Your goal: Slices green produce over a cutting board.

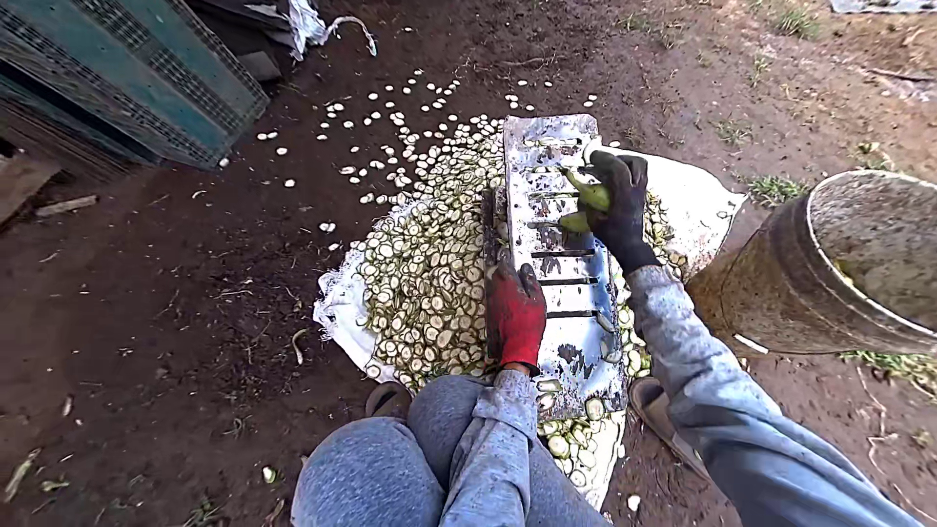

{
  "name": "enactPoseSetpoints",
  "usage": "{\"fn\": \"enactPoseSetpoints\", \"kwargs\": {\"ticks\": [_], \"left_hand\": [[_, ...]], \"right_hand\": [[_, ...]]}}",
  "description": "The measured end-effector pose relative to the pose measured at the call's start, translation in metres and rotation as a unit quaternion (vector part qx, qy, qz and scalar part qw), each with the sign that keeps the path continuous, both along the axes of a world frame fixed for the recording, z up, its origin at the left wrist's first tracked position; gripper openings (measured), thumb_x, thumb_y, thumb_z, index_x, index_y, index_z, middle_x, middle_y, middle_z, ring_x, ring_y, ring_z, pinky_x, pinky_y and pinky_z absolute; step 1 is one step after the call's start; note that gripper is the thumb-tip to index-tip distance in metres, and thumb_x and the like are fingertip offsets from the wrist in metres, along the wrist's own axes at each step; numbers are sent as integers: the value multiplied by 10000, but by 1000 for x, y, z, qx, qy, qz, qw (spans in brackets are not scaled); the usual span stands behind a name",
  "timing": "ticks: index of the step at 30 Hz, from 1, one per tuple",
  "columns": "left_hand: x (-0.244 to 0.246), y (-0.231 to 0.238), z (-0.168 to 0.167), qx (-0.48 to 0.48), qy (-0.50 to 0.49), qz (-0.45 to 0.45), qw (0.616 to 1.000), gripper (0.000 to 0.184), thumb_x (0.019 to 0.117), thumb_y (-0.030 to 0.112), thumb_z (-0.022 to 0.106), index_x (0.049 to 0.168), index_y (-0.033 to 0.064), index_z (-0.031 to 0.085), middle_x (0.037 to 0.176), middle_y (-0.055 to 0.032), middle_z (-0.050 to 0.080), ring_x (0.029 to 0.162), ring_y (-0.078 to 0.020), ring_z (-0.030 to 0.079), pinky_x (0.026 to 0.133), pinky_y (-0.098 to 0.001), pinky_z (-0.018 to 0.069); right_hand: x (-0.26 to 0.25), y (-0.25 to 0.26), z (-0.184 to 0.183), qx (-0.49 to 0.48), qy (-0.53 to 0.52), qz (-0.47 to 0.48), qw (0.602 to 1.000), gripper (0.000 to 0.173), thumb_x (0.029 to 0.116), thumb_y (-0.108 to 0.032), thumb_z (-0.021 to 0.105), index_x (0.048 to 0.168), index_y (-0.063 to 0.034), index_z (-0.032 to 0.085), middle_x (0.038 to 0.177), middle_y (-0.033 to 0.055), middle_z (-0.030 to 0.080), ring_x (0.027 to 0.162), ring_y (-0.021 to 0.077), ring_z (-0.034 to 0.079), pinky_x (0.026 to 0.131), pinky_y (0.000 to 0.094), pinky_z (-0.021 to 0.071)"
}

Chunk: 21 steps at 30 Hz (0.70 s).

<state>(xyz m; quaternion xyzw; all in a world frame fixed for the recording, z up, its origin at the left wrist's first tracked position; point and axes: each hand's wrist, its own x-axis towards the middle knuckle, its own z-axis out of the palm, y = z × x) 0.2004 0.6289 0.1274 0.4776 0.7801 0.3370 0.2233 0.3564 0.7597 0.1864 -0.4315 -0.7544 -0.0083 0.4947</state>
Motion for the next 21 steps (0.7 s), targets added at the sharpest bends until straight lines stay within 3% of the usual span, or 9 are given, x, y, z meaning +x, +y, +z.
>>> {"fn": "enactPoseSetpoints", "kwargs": {"ticks": [1, 3, 5, 8, 11, 14, 17, 19, 21], "left_hand": [[-2, 0, 0, 3, -1, 3, 1000, 582, 1086, 427, 430, 1589, 140, 368, 1441, -193, 568, 1289, -371, 583, 1051, -582, 478], [-3, -1, -1, 0, 3, -2, 1000, 591, 1080, 445, 433, 1593, 159, 364, 1437, -181, 574, 1274, -363, 596, 1036, -580, 493], [-1, -1, -1, -2, 1, -6, 1000, 586, 1080, 423, 437, 1599, 164, 353, 1422, -193, 579, 1253, -375, 604, 1019, -586, 498], [-1, -1, -4, 12, -8, 3, 1000, 561, 1083, 396, 433, 1593, 170, 368, 1413, -201, 585, 1247, -377, 609, 1021, -584, 498], [2, 0, -5, 11, -14, 13, 1000, 542, 1088, 387, 417, 1582, 165, 393, 1399, -202, 596, 1248, -377, 608, 1027, -581, 492], [0, 1, -6, 4, -18, 10, 1000, 535, 1094, 391, 406, 1584, 177, 391, 1409, -192, 591, 1264, -375, 596, 1034, -586, 483], [1, 2, -5, 4, -18, 14, 1000, 528, 1094, 384, 412, 1589, 203, 384, 1389, -189, 601, 1236, -371, 611, 1010, -577, 501], [-2, 0, -3, 5, -21, 8, 1000, 523, 1096, 371, 412, 1585, 186, 389, 1383, -198, 602, 1242, -375, 606, 1024, -573, 495], [-3, 1, -5, 15, -34, 7, 999, 504, 1098, 350, 412, 1570, 172, 415, 1373, -197, 610, 1240, -369, 608, 1037, -570, 488]], "right_hand": [[-1, 12, 7, -12, -12, 16, 1000, 638, 680, 0, 756, 1308, -50, 651, 1203, 249, 632, 1160, 440, 581, 995, 550, 478], [4, -13, 1, 3, -8, 34, 999, 587, 700, -33, 756, 1279, -54, 663, 1171, 220, 629, 1132, 387, 588, 983, 512, 488], [20, -86, -19, 2, -8, 46, 999, 495, 756, -116, 780, 1236, -86, 663, 1173, 187, 616, 1133, 343, 586, 982, 486, 501], [33, -186, -46, -11, -14, 51, 999, 349, 911, -303, 726, 1230, -269, 590, 1167, 49, 598, 1187, 195, 573, 1049, 363, 477], [27, -149, -42, 42, -41, 62, 996, 293, 901, -283, 711, 1163, -225, 595, 1106, 59, 592, 1117, 195, 577, 1007, 322, 466], [4, -35, -27, 104, -57, 67, 991, 340, 819, -179, 752, 1149, -131, 689, 1055, 182, 636, 1026, 337, 607, 916, 434, 488], [-21, 32, -3, 47, -50, 42, 997, 566, 653, -15, 760, 1212, -90, 711, 1140, 244, 632, 1111, 424, 595, 941, 525, 500], [-26, 6, -6, 38, -34, 47, 998, 547, 682, -33, 768, 1222, -88, 705, 1139, 230, 626, 1116, 404, 588, 955, 520, 491], [-12, -67, -24, 34, -28, 70, 997, 475, 763, -134, 782, 1226, -108, 675, 1166, 196, 616, 1147, 365, 577, 988, 505, 487]]}}
